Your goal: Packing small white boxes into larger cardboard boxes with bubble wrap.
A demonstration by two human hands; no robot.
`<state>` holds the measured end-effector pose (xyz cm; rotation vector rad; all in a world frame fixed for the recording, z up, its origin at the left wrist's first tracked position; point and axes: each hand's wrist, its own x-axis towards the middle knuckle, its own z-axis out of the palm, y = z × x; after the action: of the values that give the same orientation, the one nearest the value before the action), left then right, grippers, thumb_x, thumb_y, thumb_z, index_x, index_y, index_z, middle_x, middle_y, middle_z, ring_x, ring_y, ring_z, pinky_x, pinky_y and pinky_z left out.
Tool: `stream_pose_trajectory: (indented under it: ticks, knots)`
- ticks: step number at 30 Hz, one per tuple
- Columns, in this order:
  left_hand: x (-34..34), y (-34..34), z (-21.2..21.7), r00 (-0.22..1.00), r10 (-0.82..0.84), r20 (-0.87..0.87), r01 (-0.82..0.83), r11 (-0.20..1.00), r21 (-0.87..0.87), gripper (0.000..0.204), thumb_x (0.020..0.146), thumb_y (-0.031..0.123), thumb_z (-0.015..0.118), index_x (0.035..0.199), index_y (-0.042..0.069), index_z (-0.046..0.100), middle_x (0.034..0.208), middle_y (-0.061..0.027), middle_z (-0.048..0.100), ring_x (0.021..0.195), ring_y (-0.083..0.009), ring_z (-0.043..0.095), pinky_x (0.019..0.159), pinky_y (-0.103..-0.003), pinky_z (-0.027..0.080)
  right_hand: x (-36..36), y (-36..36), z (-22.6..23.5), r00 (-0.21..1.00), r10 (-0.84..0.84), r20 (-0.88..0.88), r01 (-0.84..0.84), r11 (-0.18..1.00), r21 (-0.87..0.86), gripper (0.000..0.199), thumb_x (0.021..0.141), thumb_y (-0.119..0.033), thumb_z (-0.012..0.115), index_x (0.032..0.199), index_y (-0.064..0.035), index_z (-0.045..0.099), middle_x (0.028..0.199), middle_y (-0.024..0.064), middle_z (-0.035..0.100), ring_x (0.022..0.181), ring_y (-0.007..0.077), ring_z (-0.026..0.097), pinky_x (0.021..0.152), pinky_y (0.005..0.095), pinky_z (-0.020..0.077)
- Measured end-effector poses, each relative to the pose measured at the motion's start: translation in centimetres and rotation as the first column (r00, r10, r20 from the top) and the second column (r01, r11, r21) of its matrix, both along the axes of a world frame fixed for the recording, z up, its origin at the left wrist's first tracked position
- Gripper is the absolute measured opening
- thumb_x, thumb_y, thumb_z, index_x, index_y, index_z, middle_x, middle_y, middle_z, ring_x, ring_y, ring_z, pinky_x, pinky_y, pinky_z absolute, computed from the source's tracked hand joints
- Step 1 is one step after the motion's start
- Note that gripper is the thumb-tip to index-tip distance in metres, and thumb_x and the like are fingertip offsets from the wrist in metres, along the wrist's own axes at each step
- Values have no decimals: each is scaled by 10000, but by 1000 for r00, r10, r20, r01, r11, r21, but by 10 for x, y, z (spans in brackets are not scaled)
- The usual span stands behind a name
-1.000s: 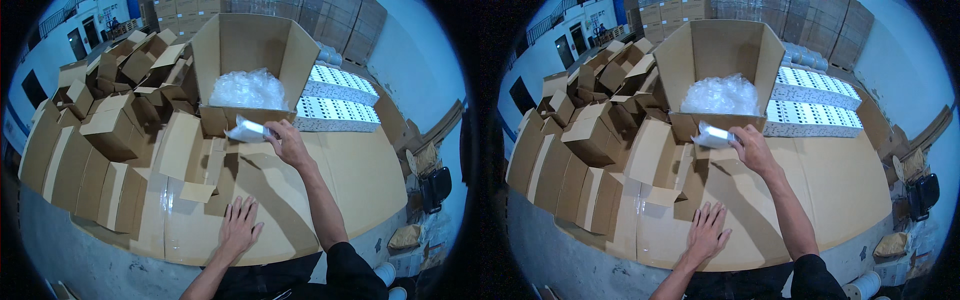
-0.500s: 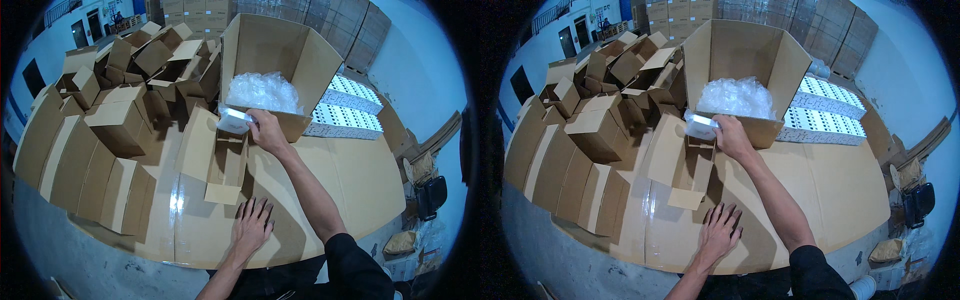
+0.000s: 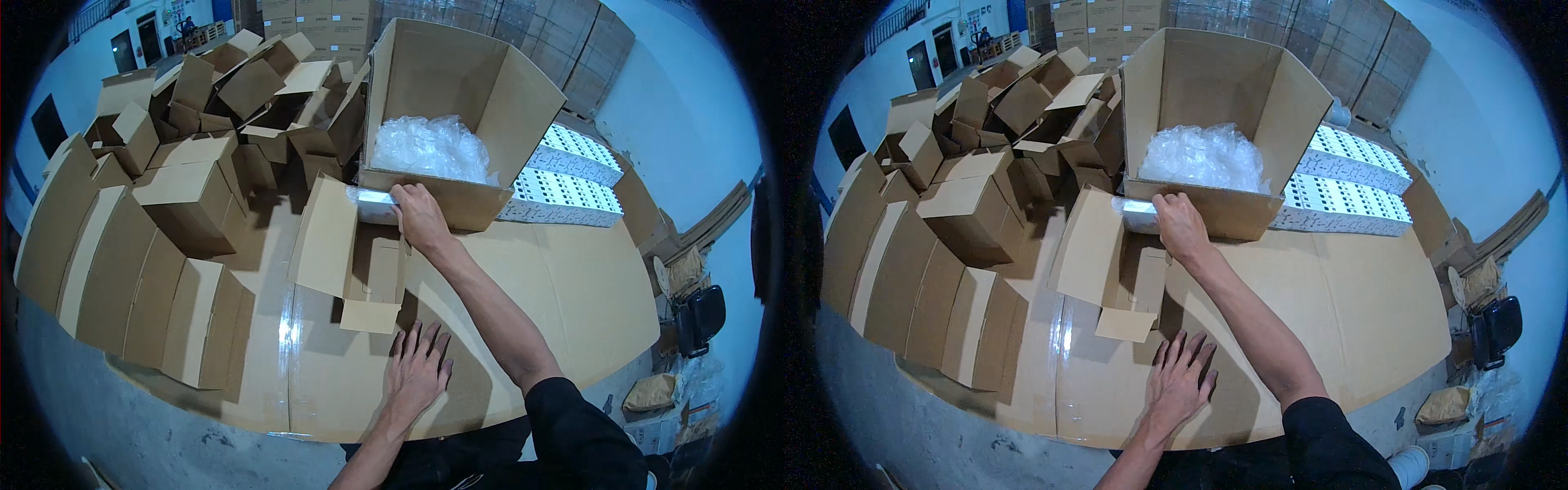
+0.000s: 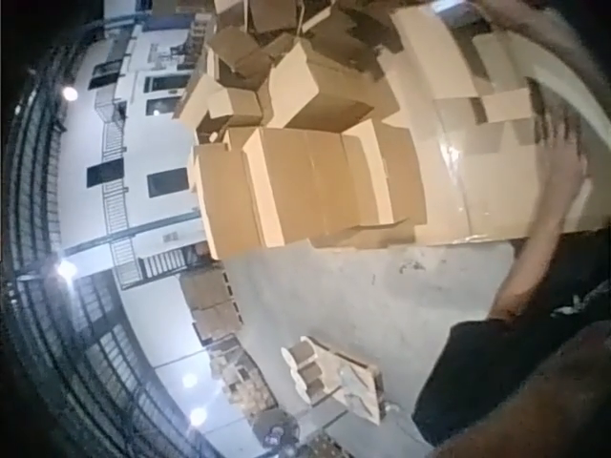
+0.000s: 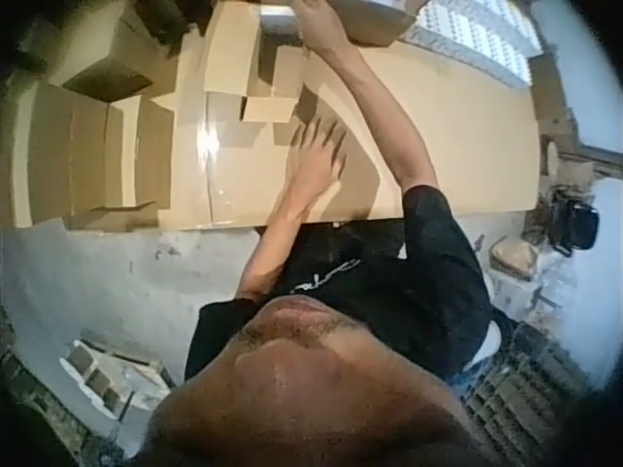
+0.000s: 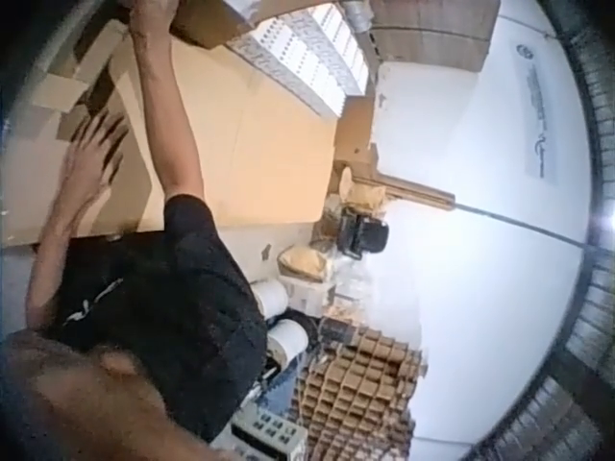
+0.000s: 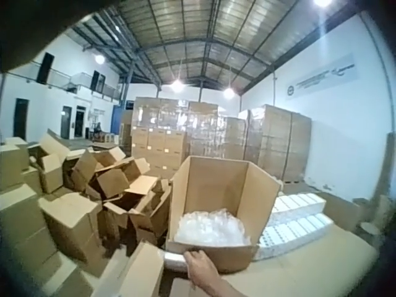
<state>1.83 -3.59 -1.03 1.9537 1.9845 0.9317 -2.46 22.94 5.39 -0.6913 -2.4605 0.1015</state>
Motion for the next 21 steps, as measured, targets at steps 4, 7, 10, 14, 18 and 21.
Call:
stream_pose_trajectory:
  ticks: [4,7,10,14,18,21]
  knots:
    - [1,1,-3,1000,-3,8,4,1000,-30,480,923,268,656,1359,79,592,1475,-121,489,1431,-363,369,1197,-538,277,-4,3,-9,999,-38,-17,38,999,4,125,846,-52,707,933,-8,628,955,192,647,947,376,595,872,476,499]
    - [3,3,-3,1000,-7,15,8,999,-31,473,930,269,649,1359,78,591,1484,-119,483,1432,-365,367,1198,-539,271,-4,10,-14,997,-68,25,66,996,65,105,821,-62,733,894,-5,686,940,168,655,964,355,598,877,456,505]
    - [3,3,-4,1000,-4,17,4,1000,-25,469,937,272,640,1362,80,590,1494,-115,476,1435,-366,365,1199,-542,270,-5,7,-8,990,-111,83,104,991,85,139,806,-92,752,923,-19,735,1004,166,653,983,345,598,890,450,507]
    - [1,1,-4,999,18,39,-16,999,-39,467,939,271,634,1371,98,589,1498,-106,474,1440,-367,366,1198,-548,276,-4,-16,10,965,-214,153,205,976,73,211,815,-143,756,1000,-43,760,1103,193,631,991,345,597,921,459,506]
    - [2,1,8,998,16,61,-10,995,-97,477,933,271,639,1379,110,587,1504,-102,472,1439,-368,369,1197,-554,277,3,-24,14,946,-225,235,267,949,-166,343,912,-267,673,1169,-45,716,1187,229,597,1068,385,604,922,509,503]
    - [2,1,7,1000,21,18,-20,996,-89,496,927,278,642,1390,111,581,1512,-104,468,1431,-371,378,1197,-558,273,11,-23,14,963,-164,215,234,905,-355,434,963,-314,601,1281,-19,633,1177,241,608,1108,402,620,926,523,503]
